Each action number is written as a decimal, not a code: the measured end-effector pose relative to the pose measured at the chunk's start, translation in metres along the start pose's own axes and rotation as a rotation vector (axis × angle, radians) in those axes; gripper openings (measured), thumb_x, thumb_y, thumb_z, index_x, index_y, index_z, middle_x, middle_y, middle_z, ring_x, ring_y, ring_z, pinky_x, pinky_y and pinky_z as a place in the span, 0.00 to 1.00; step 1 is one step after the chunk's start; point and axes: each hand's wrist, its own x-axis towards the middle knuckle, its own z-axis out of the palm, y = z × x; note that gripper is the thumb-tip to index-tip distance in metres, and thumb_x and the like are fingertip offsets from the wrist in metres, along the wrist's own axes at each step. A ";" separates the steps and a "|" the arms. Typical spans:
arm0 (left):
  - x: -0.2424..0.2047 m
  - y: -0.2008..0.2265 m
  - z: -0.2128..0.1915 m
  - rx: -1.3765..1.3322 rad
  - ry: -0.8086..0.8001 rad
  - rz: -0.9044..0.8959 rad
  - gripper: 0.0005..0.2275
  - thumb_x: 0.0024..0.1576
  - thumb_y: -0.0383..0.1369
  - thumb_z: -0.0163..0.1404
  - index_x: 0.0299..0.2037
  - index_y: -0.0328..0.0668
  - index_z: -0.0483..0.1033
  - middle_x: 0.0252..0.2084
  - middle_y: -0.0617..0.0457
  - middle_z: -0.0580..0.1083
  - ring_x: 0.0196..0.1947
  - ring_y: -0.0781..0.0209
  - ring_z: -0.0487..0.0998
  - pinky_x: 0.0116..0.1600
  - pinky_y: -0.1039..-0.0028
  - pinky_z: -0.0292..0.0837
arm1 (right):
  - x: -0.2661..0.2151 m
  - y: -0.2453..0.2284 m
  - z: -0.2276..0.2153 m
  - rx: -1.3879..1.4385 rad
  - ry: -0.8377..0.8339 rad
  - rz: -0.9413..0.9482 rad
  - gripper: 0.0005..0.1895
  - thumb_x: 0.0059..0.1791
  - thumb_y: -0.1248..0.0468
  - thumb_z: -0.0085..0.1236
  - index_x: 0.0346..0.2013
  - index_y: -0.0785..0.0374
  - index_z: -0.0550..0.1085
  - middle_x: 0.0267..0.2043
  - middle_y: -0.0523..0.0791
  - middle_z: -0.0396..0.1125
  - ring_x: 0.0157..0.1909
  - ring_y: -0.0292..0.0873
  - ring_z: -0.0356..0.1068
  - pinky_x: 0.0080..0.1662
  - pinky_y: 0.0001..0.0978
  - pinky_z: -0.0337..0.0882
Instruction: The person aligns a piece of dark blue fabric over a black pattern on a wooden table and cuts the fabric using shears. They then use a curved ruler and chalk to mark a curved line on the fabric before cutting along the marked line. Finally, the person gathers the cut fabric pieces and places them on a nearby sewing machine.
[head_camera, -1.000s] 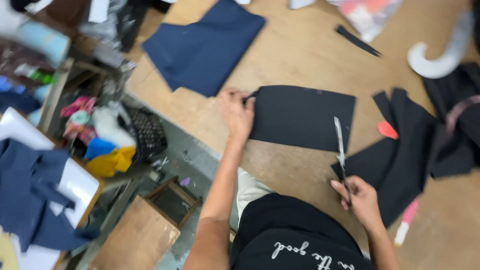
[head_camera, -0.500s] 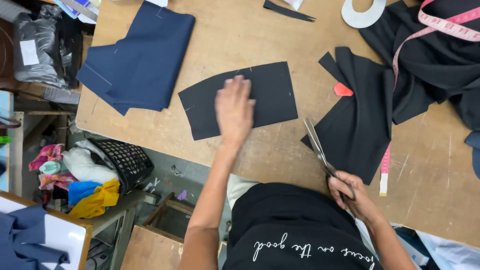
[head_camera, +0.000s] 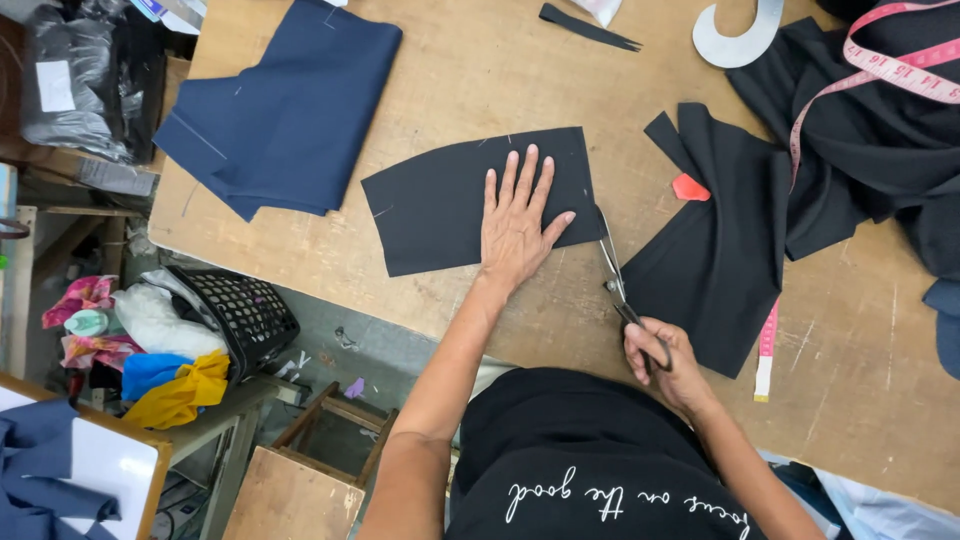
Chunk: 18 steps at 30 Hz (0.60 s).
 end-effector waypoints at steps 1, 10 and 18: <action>0.000 0.000 -0.001 0.007 -0.017 0.000 0.37 0.69 0.62 0.42 0.84 0.55 0.51 0.87 0.51 0.44 0.87 0.46 0.38 0.86 0.46 0.25 | 0.000 0.001 0.004 -0.065 0.045 -0.023 0.22 0.55 0.57 0.61 0.21 0.67 0.72 0.11 0.47 0.56 0.08 0.41 0.60 0.18 0.24 0.56; 0.001 0.001 -0.007 0.012 -0.076 -0.002 0.38 0.69 0.63 0.41 0.84 0.54 0.48 0.87 0.49 0.41 0.87 0.46 0.36 0.85 0.44 0.25 | -0.004 -0.009 0.023 -0.115 0.160 -0.020 0.23 0.51 0.60 0.67 0.17 0.67 0.69 0.05 0.49 0.57 0.07 0.38 0.58 0.17 0.21 0.54; 0.002 -0.001 -0.005 -0.003 -0.082 -0.002 0.38 0.69 0.62 0.41 0.84 0.54 0.48 0.88 0.49 0.41 0.87 0.45 0.35 0.85 0.43 0.25 | 0.002 0.000 0.017 -0.249 0.224 0.025 0.23 0.49 0.60 0.72 0.16 0.67 0.70 0.06 0.49 0.60 0.08 0.38 0.61 0.16 0.21 0.58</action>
